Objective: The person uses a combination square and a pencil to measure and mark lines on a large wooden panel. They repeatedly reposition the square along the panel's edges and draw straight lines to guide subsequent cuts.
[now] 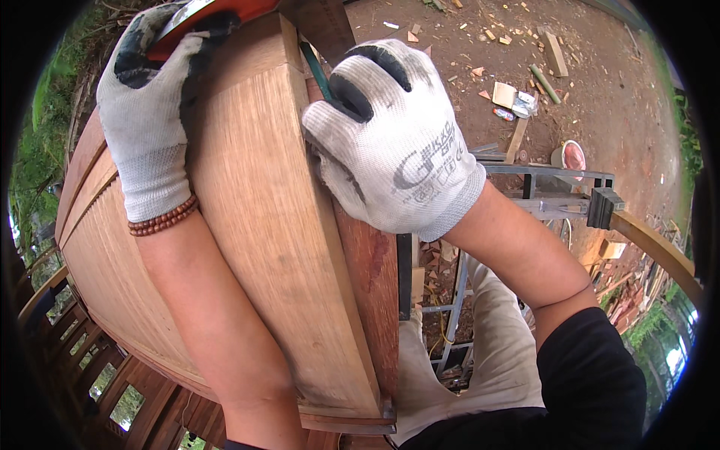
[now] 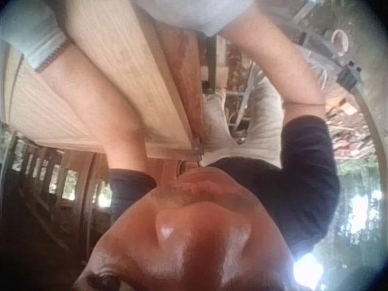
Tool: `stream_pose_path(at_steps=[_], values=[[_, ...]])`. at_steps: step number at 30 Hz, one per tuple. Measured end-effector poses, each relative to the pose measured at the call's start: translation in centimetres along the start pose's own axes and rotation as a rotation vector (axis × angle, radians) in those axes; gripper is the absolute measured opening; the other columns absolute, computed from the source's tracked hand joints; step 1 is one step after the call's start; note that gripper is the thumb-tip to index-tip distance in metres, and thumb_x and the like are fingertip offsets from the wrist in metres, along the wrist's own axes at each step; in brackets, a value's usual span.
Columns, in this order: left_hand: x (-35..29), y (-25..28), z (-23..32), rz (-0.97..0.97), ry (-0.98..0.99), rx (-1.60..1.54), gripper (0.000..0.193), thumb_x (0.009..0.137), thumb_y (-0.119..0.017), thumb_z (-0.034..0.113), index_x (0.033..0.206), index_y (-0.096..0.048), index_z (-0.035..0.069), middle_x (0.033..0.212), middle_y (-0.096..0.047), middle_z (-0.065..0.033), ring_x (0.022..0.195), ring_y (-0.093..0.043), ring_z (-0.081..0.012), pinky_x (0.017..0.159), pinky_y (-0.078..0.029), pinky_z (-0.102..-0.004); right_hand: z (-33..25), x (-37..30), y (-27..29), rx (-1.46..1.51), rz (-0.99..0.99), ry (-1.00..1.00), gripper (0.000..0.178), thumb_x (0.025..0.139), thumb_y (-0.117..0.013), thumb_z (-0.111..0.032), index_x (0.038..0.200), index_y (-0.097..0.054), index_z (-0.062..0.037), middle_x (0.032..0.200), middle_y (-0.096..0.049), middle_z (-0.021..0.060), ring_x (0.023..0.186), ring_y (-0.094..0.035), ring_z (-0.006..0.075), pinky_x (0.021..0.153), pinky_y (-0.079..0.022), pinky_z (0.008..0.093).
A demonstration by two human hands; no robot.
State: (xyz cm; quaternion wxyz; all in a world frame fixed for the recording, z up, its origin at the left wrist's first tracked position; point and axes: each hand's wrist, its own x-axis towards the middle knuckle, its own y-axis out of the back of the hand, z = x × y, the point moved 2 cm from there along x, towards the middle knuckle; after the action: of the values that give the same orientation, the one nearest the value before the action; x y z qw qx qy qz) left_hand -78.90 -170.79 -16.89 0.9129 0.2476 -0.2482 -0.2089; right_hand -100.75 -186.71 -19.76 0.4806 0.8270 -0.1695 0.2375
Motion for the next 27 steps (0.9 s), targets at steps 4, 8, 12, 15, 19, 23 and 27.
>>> stream_pose_path(at_steps=[4,8,12,15,19,23,27], values=[[0.8,0.0,0.6,-0.015,-0.043,-0.022,0.037,0.089,-0.076,0.003,0.125,-0.067,-0.001,0.115,-0.072,-0.0070,0.105,-0.067,-0.0140,0.096,-0.052,-0.0281,0.2,1.0,-0.5,-0.026,0.024,0.031,0.022,0.077,-0.064,-0.027,0.090,-0.067,-0.0101,0.098,-0.060,0.0163,0.103,-0.056,0.0364,0.090,-0.043,0.0523],[0.0,-1.3,2.4,0.003,-0.076,0.010,0.034,0.089,-0.077,0.005,0.121,-0.069,-0.001,0.111,-0.073,-0.0059,0.101,-0.067,-0.0117,0.091,-0.054,-0.0260,0.3,1.1,-0.4,-0.004,-0.020,0.009,0.023,0.074,-0.068,-0.026,0.091,-0.067,-0.0106,0.099,-0.060,0.0158,0.103,-0.057,0.0368,0.091,-0.043,0.0532],[0.0,-1.2,2.4,0.010,-0.078,0.033,0.037,0.088,-0.078,0.004,0.124,-0.068,-0.002,0.113,-0.073,-0.0060,0.101,-0.067,-0.0113,0.092,-0.054,-0.0262,0.2,1.2,-0.1,0.010,-0.086,-0.021,0.035,0.067,-0.076,-0.024,0.098,-0.066,-0.0101,0.107,-0.059,0.0173,0.107,-0.057,0.0397,0.095,-0.044,0.0575],[0.0,-1.1,2.3,0.005,-0.088,0.066,0.039,0.088,-0.078,0.004,0.125,-0.068,-0.002,0.113,-0.072,-0.0062,0.101,-0.067,-0.0116,0.092,-0.054,-0.0263,0.3,1.1,-0.5,-0.001,-0.004,-0.003,0.023,0.074,-0.069,-0.027,0.091,-0.068,-0.0113,0.100,-0.060,0.0157,0.103,-0.056,0.0368,0.091,-0.043,0.0531],[0.0,-1.2,2.5,0.020,-0.053,0.045,0.040,0.088,-0.078,0.003,0.126,-0.067,-0.002,0.114,-0.072,-0.0064,0.102,-0.067,-0.0118,0.092,-0.053,-0.0261,0.4,0.7,-0.6,0.009,0.061,0.011,0.022,0.077,-0.066,-0.029,0.090,-0.068,-0.0116,0.099,-0.060,0.0149,0.102,-0.056,0.0357,0.090,-0.043,0.0520],[-0.9,-1.5,2.9,-0.029,-0.007,-0.083,0.040,0.087,-0.077,0.001,0.126,-0.067,-0.002,0.114,-0.072,-0.0063,0.102,-0.066,-0.0113,0.092,-0.053,-0.0261,-0.2,-0.2,0.3,0.039,-0.005,-0.021,0.028,0.071,-0.071,-0.026,0.095,-0.067,-0.0113,0.103,-0.059,0.0150,0.105,-0.056,0.0373,0.092,-0.043,0.0544],[-1.1,-1.7,2.7,-0.011,0.001,-0.081,0.039,0.088,-0.076,-0.002,0.125,-0.067,-0.002,0.114,-0.072,-0.0056,0.102,-0.066,-0.0106,0.092,-0.053,-0.0257,-1.0,-3.2,4.5,0.192,-0.049,-0.115,0.049,0.062,-0.073,-0.014,0.111,-0.070,-0.0095,0.111,-0.061,0.0151,0.108,-0.059,0.0391,0.095,-0.045,0.0562]])
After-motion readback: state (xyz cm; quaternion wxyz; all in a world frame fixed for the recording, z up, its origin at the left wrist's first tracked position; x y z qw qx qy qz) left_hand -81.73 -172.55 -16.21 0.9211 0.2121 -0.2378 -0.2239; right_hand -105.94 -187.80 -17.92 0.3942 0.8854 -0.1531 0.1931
